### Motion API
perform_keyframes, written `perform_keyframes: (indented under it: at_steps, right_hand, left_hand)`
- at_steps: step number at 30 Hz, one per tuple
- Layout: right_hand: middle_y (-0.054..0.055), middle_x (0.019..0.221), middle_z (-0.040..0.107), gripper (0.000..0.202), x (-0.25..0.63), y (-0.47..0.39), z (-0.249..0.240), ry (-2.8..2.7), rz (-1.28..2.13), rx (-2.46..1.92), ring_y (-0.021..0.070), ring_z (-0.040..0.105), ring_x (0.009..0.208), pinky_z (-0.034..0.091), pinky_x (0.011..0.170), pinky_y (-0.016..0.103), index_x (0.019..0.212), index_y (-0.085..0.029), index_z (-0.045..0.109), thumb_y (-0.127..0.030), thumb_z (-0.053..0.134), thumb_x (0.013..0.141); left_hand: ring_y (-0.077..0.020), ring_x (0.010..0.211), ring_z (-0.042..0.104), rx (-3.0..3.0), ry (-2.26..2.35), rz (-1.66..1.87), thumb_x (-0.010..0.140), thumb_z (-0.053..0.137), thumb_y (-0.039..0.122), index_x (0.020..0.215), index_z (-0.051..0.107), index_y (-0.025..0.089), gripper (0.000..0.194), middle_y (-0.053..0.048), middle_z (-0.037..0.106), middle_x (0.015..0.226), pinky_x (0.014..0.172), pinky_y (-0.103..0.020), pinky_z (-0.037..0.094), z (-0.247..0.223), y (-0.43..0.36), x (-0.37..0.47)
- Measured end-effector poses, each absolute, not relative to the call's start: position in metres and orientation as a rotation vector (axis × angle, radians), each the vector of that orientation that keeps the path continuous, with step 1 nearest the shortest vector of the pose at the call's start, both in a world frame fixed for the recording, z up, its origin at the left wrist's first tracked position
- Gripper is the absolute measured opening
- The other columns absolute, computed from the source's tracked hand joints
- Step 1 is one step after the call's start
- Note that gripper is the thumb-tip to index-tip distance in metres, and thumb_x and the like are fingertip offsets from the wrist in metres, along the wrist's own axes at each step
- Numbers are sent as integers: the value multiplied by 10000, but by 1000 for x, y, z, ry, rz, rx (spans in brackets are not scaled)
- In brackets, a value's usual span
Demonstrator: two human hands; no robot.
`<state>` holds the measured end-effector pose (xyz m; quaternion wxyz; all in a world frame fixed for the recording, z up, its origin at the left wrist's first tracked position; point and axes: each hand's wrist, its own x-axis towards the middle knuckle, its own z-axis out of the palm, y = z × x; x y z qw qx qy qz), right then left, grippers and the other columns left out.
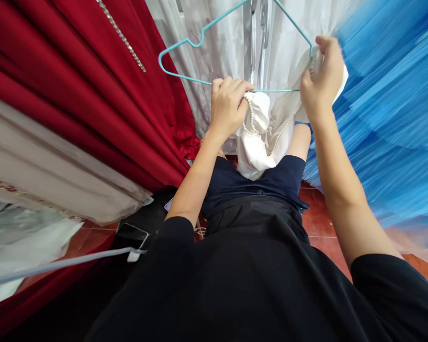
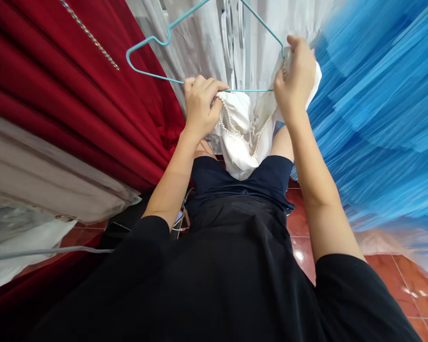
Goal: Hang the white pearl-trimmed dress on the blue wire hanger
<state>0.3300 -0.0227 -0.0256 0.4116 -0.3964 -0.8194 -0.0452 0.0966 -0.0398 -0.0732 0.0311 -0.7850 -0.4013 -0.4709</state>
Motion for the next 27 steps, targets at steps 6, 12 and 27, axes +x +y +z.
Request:
perform_keyframes:
  at_steps: [6, 12, 27]
  right_hand:
    - [76, 909, 634, 207, 365, 23, -19, -1669, -194, -1168, 187, 538, 984, 367, 917, 346, 911, -205, 584, -127, 400, 968]
    - [77, 957, 664, 365, 389, 37, -21, -1502, -266, -1211, 188, 593, 921, 399, 862, 338, 897, -203, 617, 46, 386, 763]
    - [87, 1209, 594, 243, 343, -38, -107, -1865, -219, -904, 256, 532, 1208, 432, 1005, 493, 1085, -302, 616, -305, 455, 904]
  left_hand:
    - [-369, 1061, 522, -2361, -1254, -1474, 839, 492, 229, 988, 675, 366, 273, -59, 682, 998, 1043, -577, 269, -72, -35, 93]
    - [-364, 1068, 530, -2399, -1314, -1437, 880, 491, 198, 980, 682, 320, 247, -73, 679, 1007, 1041, -571, 273, -68, -39, 98]
    - [-334, 1115, 538, -2400, -1301, -1549, 928, 518, 269, 1004, 701, 281, 199, -84, 671, 1008, 1066, -495, 323, -77, -33, 101]
